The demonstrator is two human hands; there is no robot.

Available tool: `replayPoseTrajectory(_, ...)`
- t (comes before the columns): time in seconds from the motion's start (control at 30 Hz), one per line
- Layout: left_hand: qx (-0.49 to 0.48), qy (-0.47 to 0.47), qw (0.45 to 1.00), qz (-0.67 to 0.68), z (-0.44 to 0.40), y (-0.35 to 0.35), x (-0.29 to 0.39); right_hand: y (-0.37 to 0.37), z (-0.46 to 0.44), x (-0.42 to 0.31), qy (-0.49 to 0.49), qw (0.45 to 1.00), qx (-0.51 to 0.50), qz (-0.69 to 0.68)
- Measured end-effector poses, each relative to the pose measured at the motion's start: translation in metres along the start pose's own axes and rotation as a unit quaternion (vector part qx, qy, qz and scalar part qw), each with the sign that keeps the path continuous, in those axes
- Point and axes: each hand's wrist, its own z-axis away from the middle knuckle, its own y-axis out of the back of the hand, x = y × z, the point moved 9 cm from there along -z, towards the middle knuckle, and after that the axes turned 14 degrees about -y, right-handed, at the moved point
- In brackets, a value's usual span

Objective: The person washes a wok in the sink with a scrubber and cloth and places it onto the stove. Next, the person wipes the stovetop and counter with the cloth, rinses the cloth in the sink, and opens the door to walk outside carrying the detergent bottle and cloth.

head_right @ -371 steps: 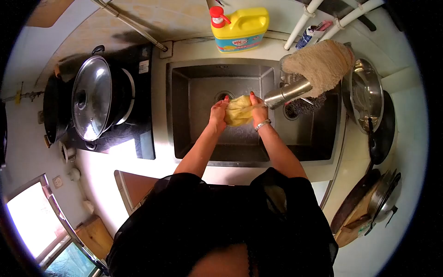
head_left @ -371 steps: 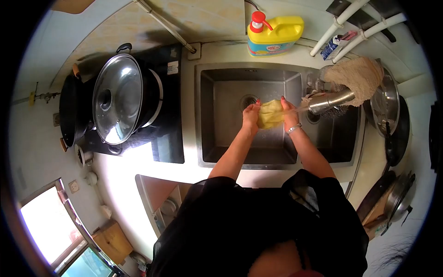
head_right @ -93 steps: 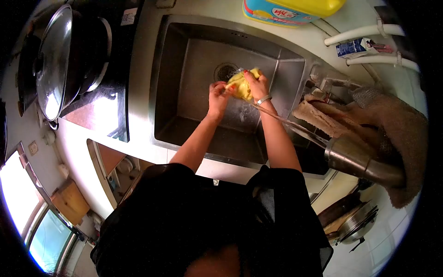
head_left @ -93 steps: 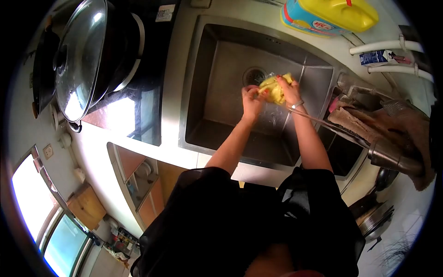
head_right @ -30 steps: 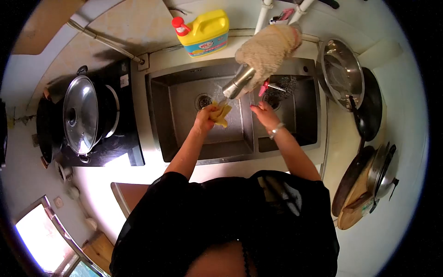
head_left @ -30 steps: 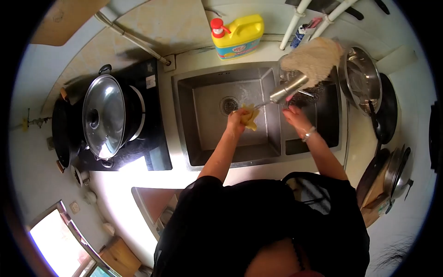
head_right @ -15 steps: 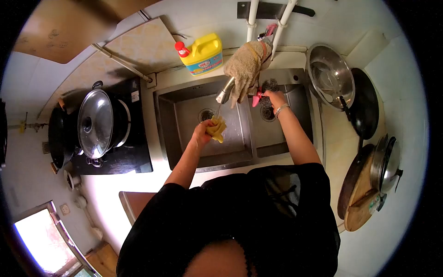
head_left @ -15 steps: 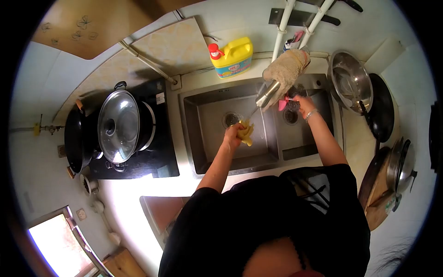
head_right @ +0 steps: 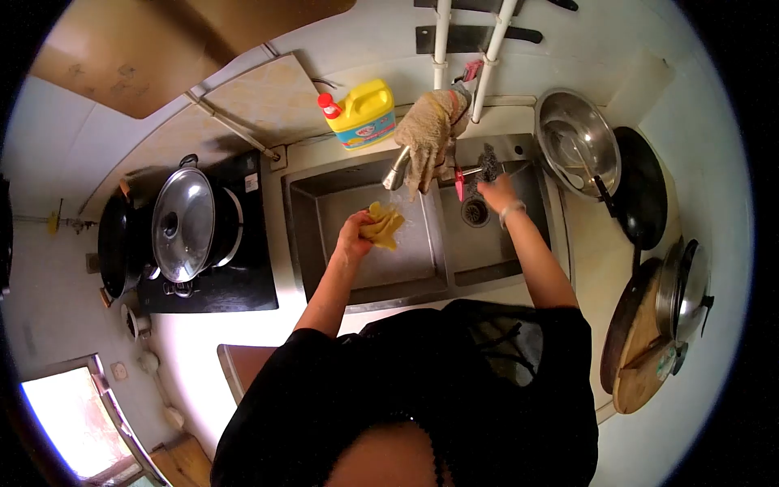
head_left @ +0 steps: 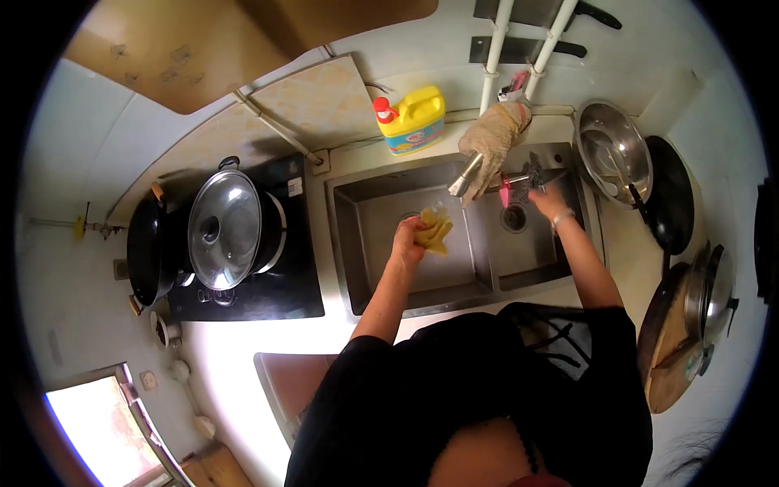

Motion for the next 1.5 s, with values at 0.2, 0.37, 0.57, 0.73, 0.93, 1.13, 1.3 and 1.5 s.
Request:
replayPoseTrajectory(0.2, -0.041, -0.001, 0.998, 0.053, 0.048, -0.029, 0.017, -0.083, 0.157, -0.089, -0.084, 0.857, -0.477, -0.176)
replayPoseTrajectory(0.37, -0.077, -0.049, 0.996, 0.019, 0.075, -0.048, 0.009, -0.172, 0.147, -0.119, -0.116, 0.802, -0.462, -0.361)
replayPoseTrajectory(0.57, 0.028, -0.126, 0.991, -0.014, 0.1, -0.032, 0.039, -0.156, 0.122, -0.147, 0.081, 0.971, -0.107, -0.195)
replayPoseTrajectory(0.73, -0.051, -0.07, 0.989, 0.121, 0.074, -0.023, 0.049, -0.134, 0.188, -0.195, 0.329, 0.926, -0.012, -0.185)
replayPoseTrajectory(0.93, 0.047, -0.157, 0.982, 0.092, 0.042, -0.007, 0.053, -0.153, 0.178, -0.186, 0.26, 0.94, -0.05, -0.215)
replayPoseTrajectory(1.13, 0.083, -0.468, 0.873, -0.112, 0.075, -0.028, 0.104, -0.202, 0.154, -0.166, -0.112, 0.745, -0.337, -0.564)
replayPoseTrajectory(1.3, 0.034, -0.629, 0.568, -0.53, 0.143, -0.095, 0.138, -0.206, 0.185, -0.184, -0.182, 0.615, -0.498, -0.584)
replayPoseTrajectory(1.5, -0.098, -0.724, 0.341, -0.592, 0.18, -0.123, 0.112, -0.199, 0.187, -0.215, 0.022, 0.571, -0.689, -0.447)
